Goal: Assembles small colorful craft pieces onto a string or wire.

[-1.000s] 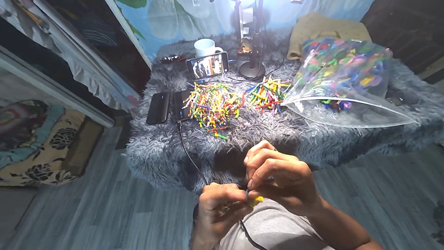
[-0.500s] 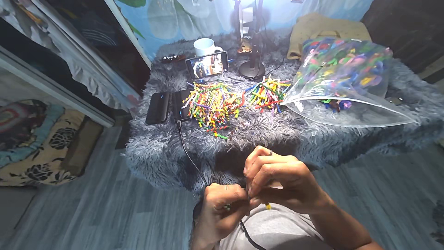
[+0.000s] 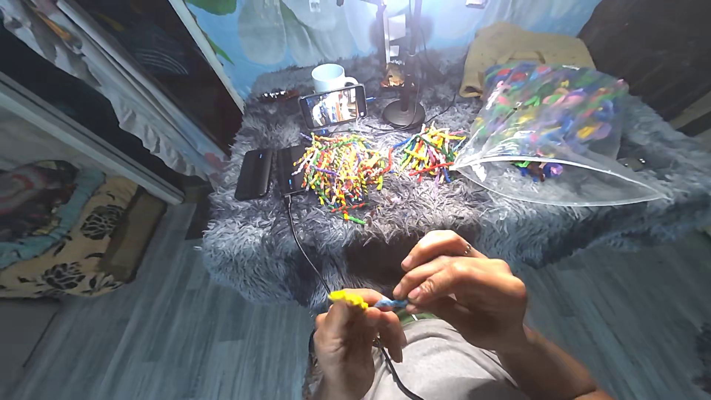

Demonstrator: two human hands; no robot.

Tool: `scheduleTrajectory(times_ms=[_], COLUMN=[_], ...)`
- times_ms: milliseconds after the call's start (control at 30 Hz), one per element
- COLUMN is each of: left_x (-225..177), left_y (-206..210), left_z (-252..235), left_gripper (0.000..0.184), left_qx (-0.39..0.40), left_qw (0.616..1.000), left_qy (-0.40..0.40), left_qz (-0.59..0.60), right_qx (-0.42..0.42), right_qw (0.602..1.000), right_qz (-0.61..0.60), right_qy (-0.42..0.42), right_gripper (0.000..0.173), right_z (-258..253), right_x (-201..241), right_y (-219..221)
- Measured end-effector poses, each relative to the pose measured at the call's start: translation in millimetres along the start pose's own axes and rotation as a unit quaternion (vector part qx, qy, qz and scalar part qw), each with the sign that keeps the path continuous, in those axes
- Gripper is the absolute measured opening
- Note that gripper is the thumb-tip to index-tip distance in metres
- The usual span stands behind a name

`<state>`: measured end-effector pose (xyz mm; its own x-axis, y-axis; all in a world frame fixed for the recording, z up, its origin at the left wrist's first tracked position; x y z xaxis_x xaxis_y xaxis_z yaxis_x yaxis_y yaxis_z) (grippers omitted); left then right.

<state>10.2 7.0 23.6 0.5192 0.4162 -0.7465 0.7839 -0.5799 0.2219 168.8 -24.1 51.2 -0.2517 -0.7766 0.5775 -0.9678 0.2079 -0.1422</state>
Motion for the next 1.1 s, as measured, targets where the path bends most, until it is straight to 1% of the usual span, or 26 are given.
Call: scheduleTrajectory(times_ms=[67,133,200,267,333,433,500,567,667,733,833,900,967,1033,1100], left_x=[0,1,4,7,8,10,9,9,9,8,6,5,5,5,7], left_y=[-4,-11,-15,-16,-16,-16,-15,-11,-8,-8,-9,-7,-5,-4,-4], left_z=[1,0,-1,-3,-3,-5,-6,-6,-4,-3,-2,-2,-2,-1,-1], left_gripper=[0.022,0.019,0.013,0.01,0.012,0.015,0.018,0.019,0.015,0.015,0.016,0.017,0.019,0.022,0.027], left_qx=[0.039,0.098,0.163,0.189,0.175,0.126,0.102,0.078,0.025,-0.006,-0.027,-0.029,-0.017,0.013,0.053], left_qw=[0.999,0.995,0.985,0.976,0.968,0.957,0.948,0.941,0.94,0.938,0.923,0.913,0.915,0.937,0.966], left_qy=[0.017,0.006,-0.009,-0.01,0.0,0.009,0.017,0.039,0.08,0.113,0.157,0.173,0.165,0.121,0.061], left_qz=[0.004,-0.027,-0.053,-0.108,-0.182,-0.263,-0.301,-0.327,-0.332,-0.329,-0.351,-0.369,-0.369,-0.328,-0.247], right_qx=[0.005,0.029,0.06,0.085,0.097,0.095,0.085,0.068,0.041,0.035,0.05,0.055,0.055,0.048,0.048], right_qw=[0.996,0.99,0.987,0.99,0.995,0.99,0.984,0.983,0.987,0.993,0.994,0.993,0.993,0.994,0.994], right_qz=[-0.082,-0.123,-0.133,-0.097,-0.017,0.103,0.148,0.166,0.157,0.109,0.067,0.064,0.066,0.069,0.068], right_qy=[0.039,0.058,0.062,0.052,0.028,-0.024,-0.044,-0.043,-0.011,0.026,0.075,0.084,0.081,0.074,0.067], right_gripper=[0.006,0.006,0.007,0.009,0.01,0.011,0.012,0.012,0.011,0.011,0.016,0.015,0.014,0.015,0.014], right_z=[-4,-7,-8,-7,-5,-2,-1,-1,-4,-7,-9,-9,-9,-10,-11], right_x=[-4,-7,-8,-5,0,6,7,7,5,3,-1,-2,-3,-3,-3], right_y=[-4,-8,-8,-6,-5,-3,0,2,1,-1,-4,-5,-6,-8,-10])
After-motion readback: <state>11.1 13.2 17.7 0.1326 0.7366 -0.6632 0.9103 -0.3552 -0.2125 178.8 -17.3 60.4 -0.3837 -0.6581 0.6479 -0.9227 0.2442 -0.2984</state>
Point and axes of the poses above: each hand's wrist, its own z-axis away from the middle knuckle, its own y-axis out of the palm, x = y × z, the point moved 3 cm from there along -z, towards the middle knuckle, and after that the axes turned 2 degrees about y, right-handed, at the moved point
